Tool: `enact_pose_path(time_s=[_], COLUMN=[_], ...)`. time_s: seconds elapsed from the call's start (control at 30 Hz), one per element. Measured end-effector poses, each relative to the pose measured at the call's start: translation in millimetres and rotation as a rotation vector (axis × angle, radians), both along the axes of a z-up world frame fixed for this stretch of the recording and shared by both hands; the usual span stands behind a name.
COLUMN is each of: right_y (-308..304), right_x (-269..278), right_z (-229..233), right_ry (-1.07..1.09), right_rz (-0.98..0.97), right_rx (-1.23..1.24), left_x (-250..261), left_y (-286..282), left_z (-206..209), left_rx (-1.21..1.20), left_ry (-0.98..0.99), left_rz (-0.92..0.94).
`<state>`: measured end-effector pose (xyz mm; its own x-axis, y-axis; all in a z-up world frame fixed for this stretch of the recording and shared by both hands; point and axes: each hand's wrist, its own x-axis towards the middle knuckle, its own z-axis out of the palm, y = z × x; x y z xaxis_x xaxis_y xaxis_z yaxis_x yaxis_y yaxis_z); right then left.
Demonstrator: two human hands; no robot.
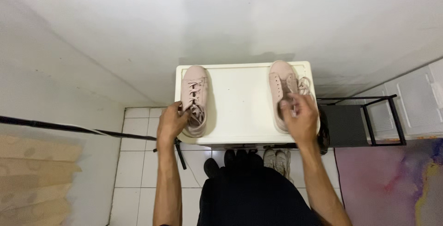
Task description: The person picks up a pair of pink sneakers from a shoe rack and places them on a white plastic bin. They then untie the laces on both shoes, pulling the laces out of the eyelets and laying them aside.
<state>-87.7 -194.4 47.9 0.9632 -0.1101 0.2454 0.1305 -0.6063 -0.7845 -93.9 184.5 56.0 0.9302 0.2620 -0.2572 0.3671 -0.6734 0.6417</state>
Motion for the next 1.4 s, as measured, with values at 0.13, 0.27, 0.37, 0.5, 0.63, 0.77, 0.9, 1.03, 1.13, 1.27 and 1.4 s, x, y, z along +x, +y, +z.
enact_pose_path(time_s=[0.13, 0.27, 0.37, 0.5, 0.63, 0.77, 0.9, 1.03, 1.13, 1.27, 1.4], right_y=[78, 120, 105, 63, 52, 54, 49, 12, -37, -59, -56], right_x=[-13, -3, -2, -4, -4, -7, -14, -17, -6, 7, 9], right_z=[-11, -21, -31, -38, -37, -30, -25, -21, -10, 0, 5], right_ry=[0.294, 0.385, 0.27, 0.514, 0.419, 0.531, 0.47, 0.238, 0.049, 0.069, 0.224], right_rz=[0.262, 0.372, 0.35, 0.194, 0.194, 0.183, 0.223, 0.172, 0.003, 0.011, -0.04], right_rx=[0.062, 0.09, 0.05, -0.014, 0.029, 0.022, 0.062, 0.055, -0.095, -0.208, -0.228], left_x=[-8, -17, -15, -11, -7, -5, -5, -3, -4, -11, -7], left_y=[-10, -49, -95, -137, -152, -155, -156, -158, -156, -168, -190], left_z=[-2, -4, -12, -18, -21, -22, -20, -15, -10, -4, 1], left_rx=[0.026, -0.207, -0.27, -0.221, -0.213, -0.201, -0.179, -0.195, -0.131, -0.022, -0.18], left_ry=[-0.158, -0.248, -0.286, -0.402, -0.475, -0.424, -0.411, -0.318, -0.338, -0.553, -0.448], left_rz=[0.009, 0.009, -0.026, -0.116, -0.14, -0.122, -0.113, -0.089, -0.134, -0.197, -0.206])
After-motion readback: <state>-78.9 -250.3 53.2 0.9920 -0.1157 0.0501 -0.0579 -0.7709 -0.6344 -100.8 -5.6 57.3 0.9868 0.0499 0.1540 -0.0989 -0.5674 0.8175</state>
